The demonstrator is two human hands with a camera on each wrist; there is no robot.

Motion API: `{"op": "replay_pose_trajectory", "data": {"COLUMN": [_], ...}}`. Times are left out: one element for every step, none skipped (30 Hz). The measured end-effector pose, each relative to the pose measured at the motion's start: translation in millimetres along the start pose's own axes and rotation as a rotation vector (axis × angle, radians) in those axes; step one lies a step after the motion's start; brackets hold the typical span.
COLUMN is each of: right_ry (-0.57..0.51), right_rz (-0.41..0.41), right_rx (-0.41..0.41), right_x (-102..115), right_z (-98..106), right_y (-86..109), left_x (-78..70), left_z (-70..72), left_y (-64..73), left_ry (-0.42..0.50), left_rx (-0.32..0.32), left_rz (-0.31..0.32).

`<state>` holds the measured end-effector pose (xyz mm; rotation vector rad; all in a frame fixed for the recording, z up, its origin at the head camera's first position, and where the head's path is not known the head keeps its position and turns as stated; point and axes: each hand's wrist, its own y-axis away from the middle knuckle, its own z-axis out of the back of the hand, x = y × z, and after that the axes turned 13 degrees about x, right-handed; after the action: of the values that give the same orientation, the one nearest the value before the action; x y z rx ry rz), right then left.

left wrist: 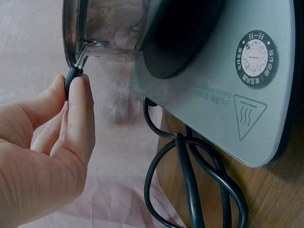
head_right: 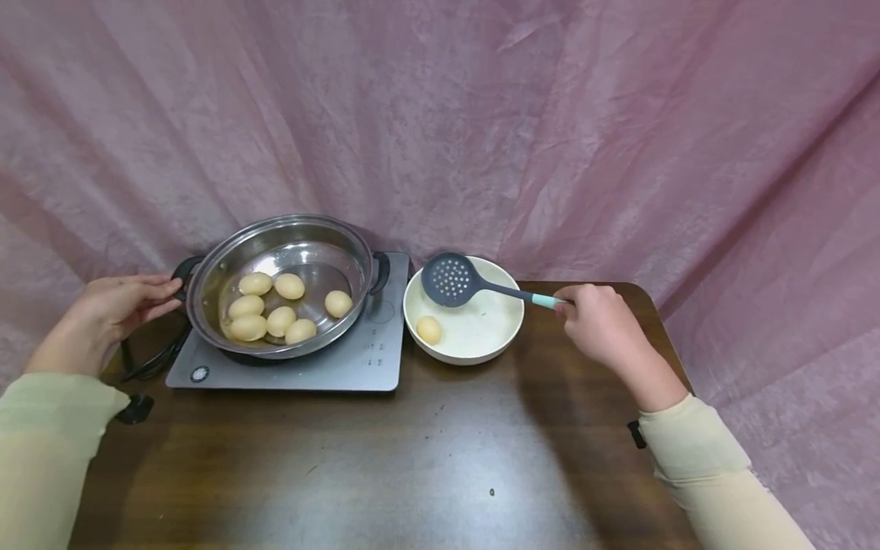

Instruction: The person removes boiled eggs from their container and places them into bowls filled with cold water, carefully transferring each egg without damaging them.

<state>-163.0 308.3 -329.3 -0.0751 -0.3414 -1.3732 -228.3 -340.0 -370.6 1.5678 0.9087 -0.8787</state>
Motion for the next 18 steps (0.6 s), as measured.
{"op": "replay_pose_trajectory", "data": {"right_ry": [-0.005,-0.010,-0.016,-0.023,-0.029,-0.036,-0.041,-0.042,-0.041,-0.042,-0.041,-0.040,-0.041,-0.044,-0.050,-0.065,-0.082,-0.102], "right_rz": [-0.006,-0.011,-0.013,-0.015,-0.016,-0.019,-0.020,-0.021,-0.017,-0.016,-0.013,-0.007,0.001,0.008,0.014,0.013,0.011,0.011], "right_rx": [0.005,0.008,0.016,0.022,0.025,0.030,0.032,0.033,0.031,0.029,0.028,0.027,0.026,0.030,0.038,0.053,0.070,0.088], "right_x": [2,3,5,4,4,3,2,1,0,-1,-3,-4,-6,-7,-9,-10,-10,-11], "right_z": [1,2,2,3,4,5,5,6,6,7,7,8,9,9,10,11,12,14], "right_y": [1.3,2.6,4.0,3.9,3.8,3.4,2.9,2.3,1.5,0.5,-0.3,-1.0,-1.8,-2.4,-2.5,-2.3,-1.8,-1.0], "left_x": [-0.3,-0.6,-0.7,-1.2,-1.6,-1.9,-2.2,-2.5,-2.8,-3.1,-3.4,-3.5,-3.7,-3.7,-3.6,-3.5,-3.2,-2.9], "left_z": [0.7,1.4,2.4,1.5,0.7,0.0,-0.2,-0.3,-0.5,-0.9,-1.2,-1.2,-1.7,-2.1,-2.5,-2.8,-3.1,-3.5], "left_y": [0.3,0.4,0.6,0.0,-0.3,-0.4,-0.5,-0.5,-0.3,-0.1,0.0,-0.3,-0.2,0.0,0.2,0.5,0.9,1.4], "left_ry": [-0.005,-0.008,-0.007,-0.009,0.000,0.002,0.008,0.016,0.020,0.024,0.027,0.020,0.029,0.024,0.028,0.026,0.022,0.029], "left_rx": [-0.001,-0.001,0.001,0.002,0.005,0.007,0.006,0.010,0.011,0.011,0.010,0.005,0.004,0.001,-0.001,-0.004,-0.005,-0.004], "left_rz": [0.000,-0.001,-0.001,-0.003,-0.004,-0.005,-0.003,-0.002,-0.003,-0.004,-0.006,-0.009,-0.011,-0.013,-0.013,-0.008,-0.002,0.003]}}
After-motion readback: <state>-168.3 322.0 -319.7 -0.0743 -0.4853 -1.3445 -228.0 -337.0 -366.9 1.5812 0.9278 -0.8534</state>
